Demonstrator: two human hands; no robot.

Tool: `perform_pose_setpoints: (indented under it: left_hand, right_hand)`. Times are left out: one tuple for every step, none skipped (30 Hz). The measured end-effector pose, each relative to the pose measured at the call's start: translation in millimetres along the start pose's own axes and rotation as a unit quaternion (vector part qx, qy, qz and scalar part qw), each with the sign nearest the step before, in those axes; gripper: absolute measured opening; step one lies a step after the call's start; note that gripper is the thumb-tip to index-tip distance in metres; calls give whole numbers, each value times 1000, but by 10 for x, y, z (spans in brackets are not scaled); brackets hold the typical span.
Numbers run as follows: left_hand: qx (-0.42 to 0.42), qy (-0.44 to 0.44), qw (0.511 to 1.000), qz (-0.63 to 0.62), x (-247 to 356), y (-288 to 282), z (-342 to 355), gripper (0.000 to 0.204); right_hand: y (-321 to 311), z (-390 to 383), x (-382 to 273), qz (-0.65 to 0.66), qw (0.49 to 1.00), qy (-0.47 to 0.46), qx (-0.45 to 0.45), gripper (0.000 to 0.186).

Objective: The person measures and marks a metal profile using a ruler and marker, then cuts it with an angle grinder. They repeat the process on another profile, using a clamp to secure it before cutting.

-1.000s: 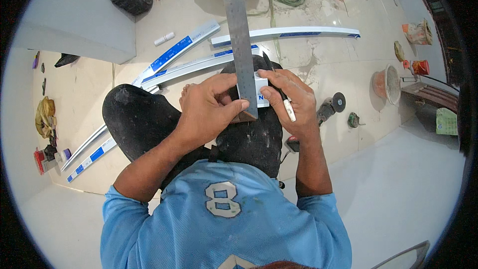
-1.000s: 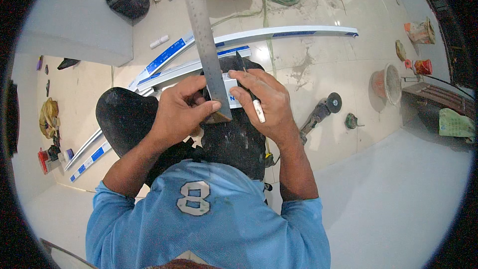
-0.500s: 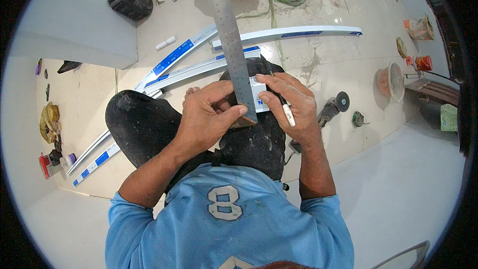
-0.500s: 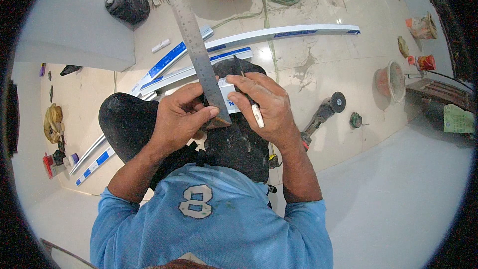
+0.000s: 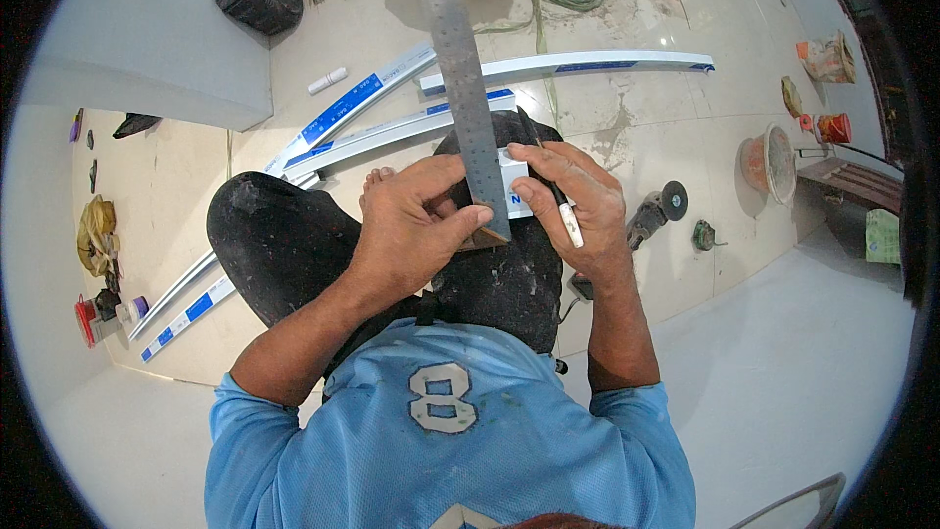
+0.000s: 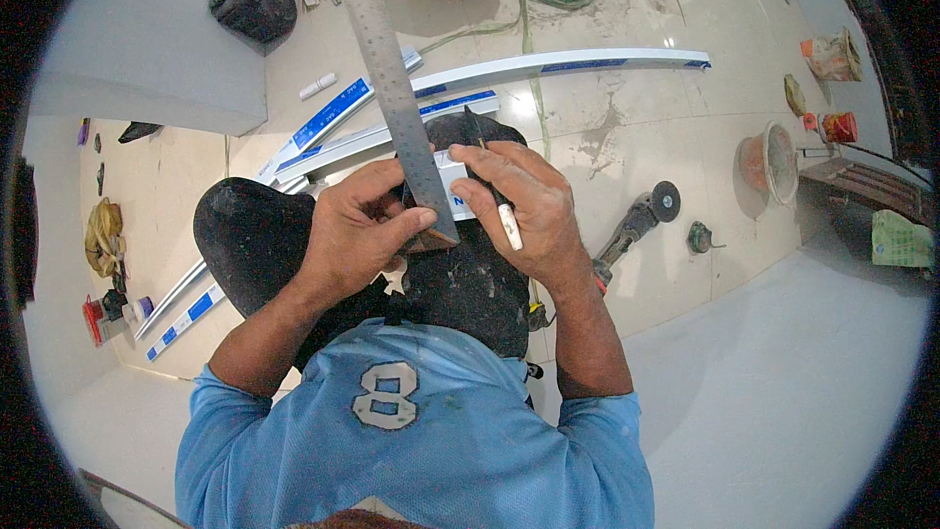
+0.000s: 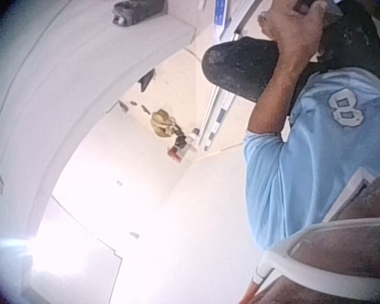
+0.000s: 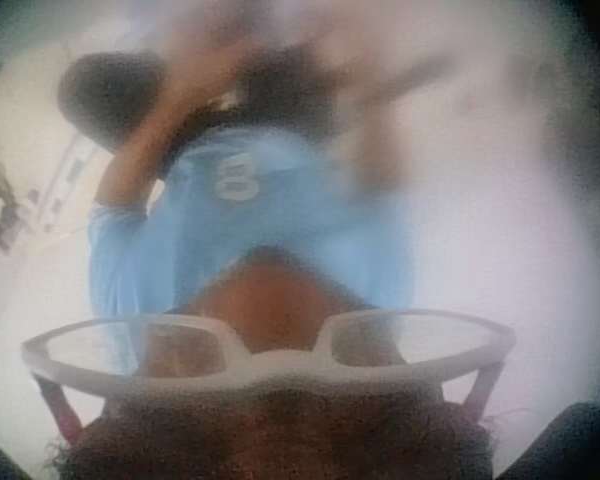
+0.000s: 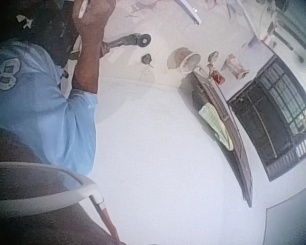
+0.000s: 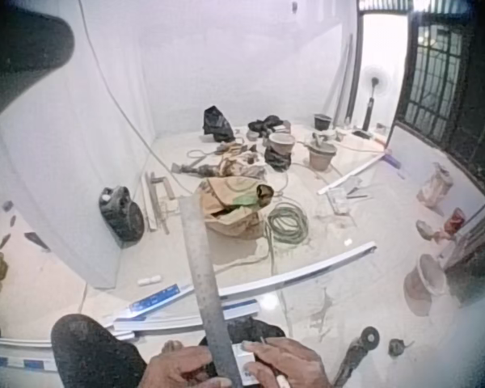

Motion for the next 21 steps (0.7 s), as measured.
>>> perform_pose_setpoints:
  left_hand:
    - [2, 6, 1000, 11, 4, -2, 1, 58]
    - [4, 12, 1000, 21, 8, -4, 3, 58]
    - [6, 18, 999, 32, 12, -7, 4, 58]
    - [5, 14, 1000, 28, 7, -8, 7, 57]
    - [3, 10, 1000, 24, 0, -10, 7, 57]
    - [1, 6, 1000, 20, -5, -14, 8, 57]
    - [1, 14, 1000, 22, 0, -18, 6, 57]
    - [1, 22, 999, 25, 6, -23, 5, 57]
    - [1, 30, 999, 27, 14, -25, 3, 57]
    - [-5, 1, 1000, 18, 6, -25, 6, 57]
    - [-11, -27, 1000, 9, 18, -27, 5, 57]
    - [-17, -55, 998, 0, 10, -25, 5, 57]
    - [-10, -33, 999, -2, 6, -25, 4, 57]
    - [-4, -10, 1000, -3, -22, -16, 6, 58]
    - [2, 12, 1000, -5, -27, -15, 2, 58]
    - [2, 7, 1000, -7, -19, -12, 0, 58]
    - [2, 1, 1000, -9, 0, -8, -4, 59]
    - [2, -4, 1000, -11, 7, -6, -6, 59]
    - [2, 1, 1000, -4, 9, -5, -5, 59]
    - [2, 6, 1000, 3, 5, -5, -3, 59]
    - [3, 12, 1000, 10, 0, -5, -2, 59]
  right_hand:
    - [2, -2, -2, 4, 1000, 8, 0, 37]
    - [5, -3, -13, 8, 1000, 17, 1, 37]
    - [7, -5, -15, 11, 1000, 25, 1, 36]
    - [4, -5, -18, 6, 1000, 20, 1, 36]
    - [-1, -5, -17, 1, 1000, 16, 1, 36]
    - [-6, -4, -18, -4, 1000, 11, 0, 36]
    - [-9, -3, -15, -1, 1000, 15, -2, 35]
    - [-15, 0, -16, 2, 1000, 18, -4, 35]
    - [-18, 2, -15, 6, 1000, 22, -7, 35]
    - [-10, 2, -8, 3, 1000, 18, -5, 35]
    - [2, -2, 4, 0, 1000, 15, -4, 35]
    - [9, -3, 10, -3, 1000, 12, -2, 35]
    - [10, -3, 7, 1, 1000, 13, -1, 35]
    - [10, -5, 4, 5, 1000, 14, -1, 35]
    - [11, -5, 2, 10, 1000, 16, 0, 35]
    - [8, -6, 2, 6, 1000, 10, 0, 35]
    - [6, -5, 6, 2, 1000, 4, 0, 35]
    - [5, -7, 7, -3, 1000, -1, 0, 35]
    - [3, -12, 7, -5, 1000, -3, 1, 35]
    - [2, -17, 6, -8, 1000, -5, 2, 36]
    - [0, -20, 2, -11, 1000, -7, 2, 36]
Point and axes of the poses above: each hand's wrist, its own z-axis towards the middle knuckle, its own y-axis out of the palm, x = y × z, the point moved 5 cm from there along z, towards the middle knuckle, and after that the axes turned 6 degrees about -x, right-handed, at the moved point
